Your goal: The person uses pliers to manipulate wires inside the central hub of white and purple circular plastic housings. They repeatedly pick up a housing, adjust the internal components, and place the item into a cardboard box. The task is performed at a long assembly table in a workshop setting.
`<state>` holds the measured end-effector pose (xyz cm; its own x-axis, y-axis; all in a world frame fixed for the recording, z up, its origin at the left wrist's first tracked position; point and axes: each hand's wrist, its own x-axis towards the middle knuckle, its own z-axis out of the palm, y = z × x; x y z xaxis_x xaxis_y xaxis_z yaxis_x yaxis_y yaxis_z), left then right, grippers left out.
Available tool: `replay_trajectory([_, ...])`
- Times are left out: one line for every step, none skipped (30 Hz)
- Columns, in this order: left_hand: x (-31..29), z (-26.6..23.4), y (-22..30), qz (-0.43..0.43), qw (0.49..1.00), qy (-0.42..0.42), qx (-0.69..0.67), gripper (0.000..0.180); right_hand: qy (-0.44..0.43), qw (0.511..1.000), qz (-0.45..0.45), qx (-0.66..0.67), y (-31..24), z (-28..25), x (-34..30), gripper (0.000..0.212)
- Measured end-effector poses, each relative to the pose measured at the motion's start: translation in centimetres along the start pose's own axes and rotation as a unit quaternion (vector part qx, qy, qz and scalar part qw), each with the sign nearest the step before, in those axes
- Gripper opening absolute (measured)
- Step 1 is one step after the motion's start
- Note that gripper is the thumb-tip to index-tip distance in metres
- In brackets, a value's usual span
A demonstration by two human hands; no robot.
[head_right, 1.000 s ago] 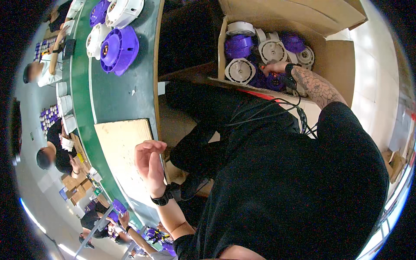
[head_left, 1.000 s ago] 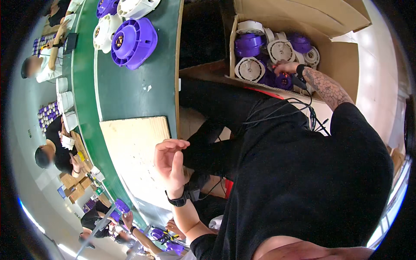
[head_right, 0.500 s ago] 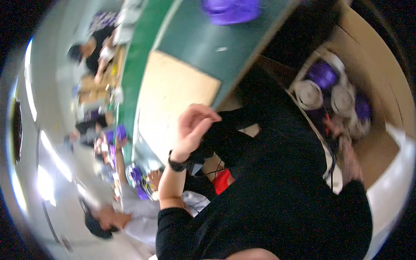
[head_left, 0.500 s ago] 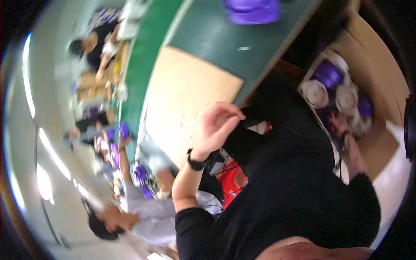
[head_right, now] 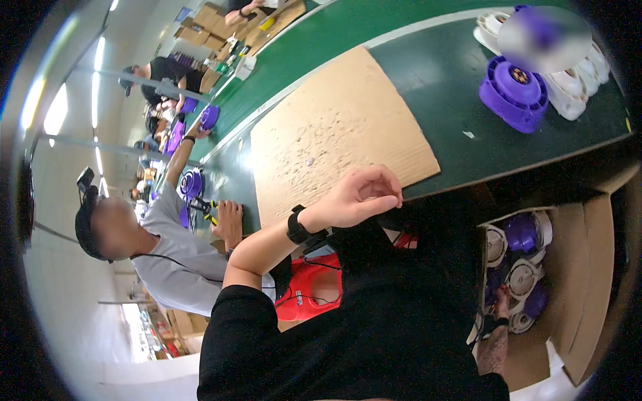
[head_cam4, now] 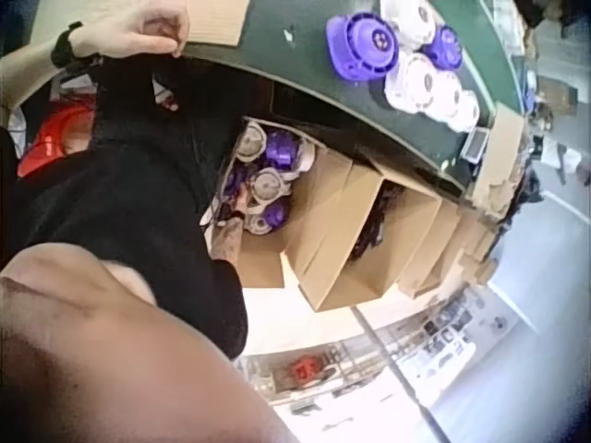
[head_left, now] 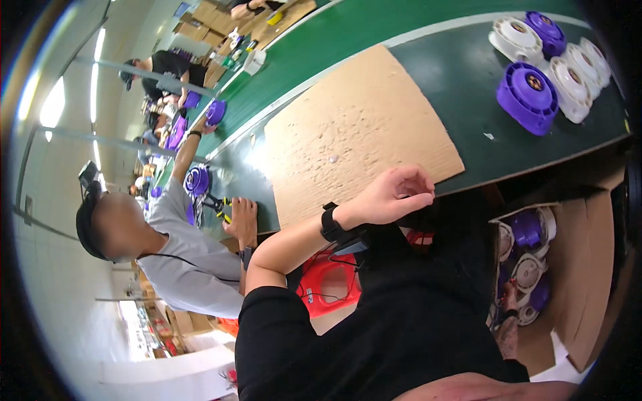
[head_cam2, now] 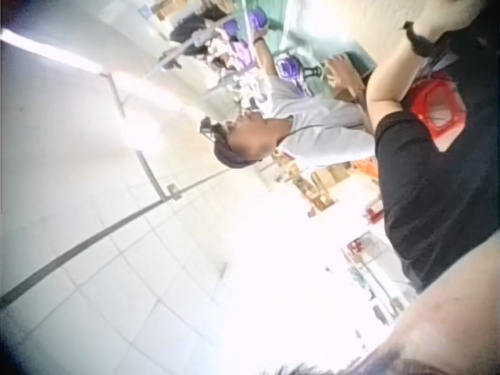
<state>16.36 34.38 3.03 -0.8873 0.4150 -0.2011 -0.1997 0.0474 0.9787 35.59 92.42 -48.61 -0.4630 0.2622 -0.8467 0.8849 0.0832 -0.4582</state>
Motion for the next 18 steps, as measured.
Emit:
replay_trajectory([-0.7,0.4,-0.3,-0.011,1.000,0.011,0.009,0.015,-0.044,0.998,-0.011,0.048,-0.8,1.3,-1.1,0.056])
replay_trajectory([-2.7,0.4,-1.0,-0.014,0.999,0.039,0.003,0.015,-0.074,0.996,-0.033,0.038,-2.3,1.9,-2.5,0.054])
replay_trajectory([-0.8,0.0,-0.1,0.004,1.000,0.010,0.010,0.015,-0.071,0.993,-0.075,0.058,-0.7,1.5,-1.5,0.052])
replay_trajectory([0.1,-0.8,0.5,0.024,1.000,-0.004,0.010,0.015,-0.073,0.988,-0.121,0.061,-0.5,1.1,-0.4,0.050])
replay_trajectory([0.1,-0.8,0.5,0.024,0.999,0.002,0.023,0.015,-0.111,0.986,-0.118,0.049,-1.0,2.6,-1.0,0.047])
replay_trajectory([0.0,-1.4,0.7,0.034,0.999,0.003,0.022,0.015,-0.123,0.988,-0.090,-0.017,-0.9,2.0,-1.0,0.045])
replay_trajectory([0.3,-2.1,0.9,0.046,0.999,0.000,0.023,0.015,-0.137,0.985,-0.065,-0.081,-0.6,1.5,-0.8,0.042])
replay_trajectory([-2.1,-1.6,0.0,0.020,0.998,0.051,0.029,0.015,-0.174,0.973,-0.058,-0.140,-3.8,3.6,-4.1,0.042])
replay_trajectory([-0.2,-2.5,1.4,0.043,0.998,0.025,0.038,0.015,-0.140,0.980,-0.063,-0.125,-1.9,3.8,-3.2,0.047])
replay_trajectory([1.4,-3.3,2.5,0.073,0.997,0.004,0.039,0.015,-0.101,0.985,-0.070,-0.118,-1.0,2.9,-2.0,0.052])
replay_trajectory([2.1,-3.6,2.6,0.085,0.995,-0.001,0.045,0.015,-0.079,0.977,-0.136,-0.145,-1.5,3.1,-2.7,0.058])
replay_trajectory([0.7,-4.0,2.0,0.092,0.995,0.027,0.038,0.014,-0.070,0.957,-0.200,-0.198,-3.7,2.8,-5.2,0.064])
replay_trajectory([-1.5,-4.7,1.2,0.095,0.993,0.066,0.027,0.014,-0.071,0.969,-0.114,-0.208,-9.4,2.9,-10.2,0.047])
replay_trajectory([-1.2,-5.9,1.3,0.117,0.991,0.062,0.013,0.014,-0.059,0.979,-0.106,-0.165,-11.6,1.2,-12.4,0.056])
replay_trajectory([-0.8,-6.6,1.8,0.127,0.990,0.064,0.003,0.014,-0.060,0.986,-0.100,-0.117,-13.0,0.2,-13.5,0.066])
replay_trajectory([-0.7,-7.5,2.1,0.135,0.988,0.073,0.002,0.014,-0.067,0.991,-0.097,-0.070,-15.7,0.5,-16.3,0.075])
replay_trajectory([-0.5,-8.4,2.3,0.142,0.987,0.081,0.000,0.014,-0.041,0.994,-0.070,-0.066,-19.0,-0.4,-19.9,0.068])
replay_trajectory([1.7,-9.4,2.4,0.166,0.984,0.060,-0.016,0.014,-0.010,0.989,-0.148,0.026,-20.7,-1.7,-23.8,0.059])
